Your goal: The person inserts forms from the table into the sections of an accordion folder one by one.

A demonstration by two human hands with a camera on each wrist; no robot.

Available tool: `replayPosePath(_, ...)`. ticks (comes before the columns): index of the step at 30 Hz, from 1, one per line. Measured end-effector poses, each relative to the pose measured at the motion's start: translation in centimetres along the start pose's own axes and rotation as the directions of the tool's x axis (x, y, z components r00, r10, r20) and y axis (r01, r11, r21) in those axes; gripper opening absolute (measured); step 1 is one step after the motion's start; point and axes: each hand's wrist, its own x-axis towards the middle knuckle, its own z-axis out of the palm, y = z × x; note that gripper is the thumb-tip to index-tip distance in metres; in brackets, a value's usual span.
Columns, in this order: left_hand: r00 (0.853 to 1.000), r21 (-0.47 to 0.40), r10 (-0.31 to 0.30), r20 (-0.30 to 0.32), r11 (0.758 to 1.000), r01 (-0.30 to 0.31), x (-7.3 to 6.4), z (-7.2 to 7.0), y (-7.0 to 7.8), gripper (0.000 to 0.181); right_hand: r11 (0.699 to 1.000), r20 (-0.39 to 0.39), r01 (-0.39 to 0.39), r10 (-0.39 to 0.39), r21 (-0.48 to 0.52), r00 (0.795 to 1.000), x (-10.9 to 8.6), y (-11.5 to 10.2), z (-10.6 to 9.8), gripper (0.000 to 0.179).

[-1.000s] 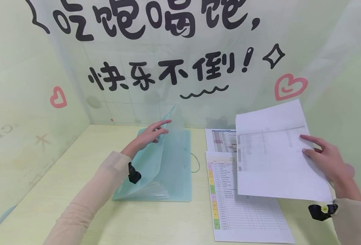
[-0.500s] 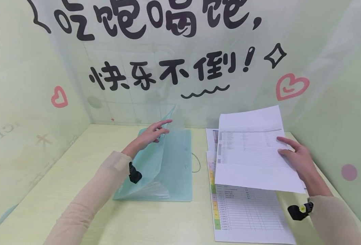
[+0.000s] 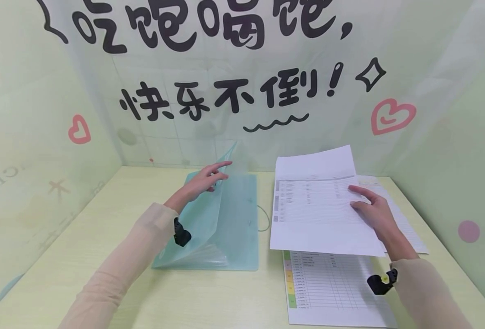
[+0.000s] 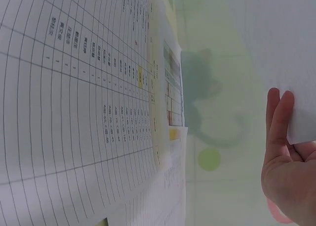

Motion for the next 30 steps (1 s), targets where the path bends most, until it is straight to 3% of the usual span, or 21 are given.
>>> replayPosePath(15,1.0,0.005,-0.01,-0.001,1.0,0.01,0.2,0.2,-0.2,0.049,0.998,-0.015,0.039,-0.039,0.043,0.999,1.2,-1.4,3.2,0.049)
replayPosePath(30,1.0,0.063,-0.008,-0.027,0.998,0.01,0.2,0.3,-0.1,0.048,0.984,0.019,-0.057,0.055,0.166,0.998,2.2,-4.0,6.6,0.047)
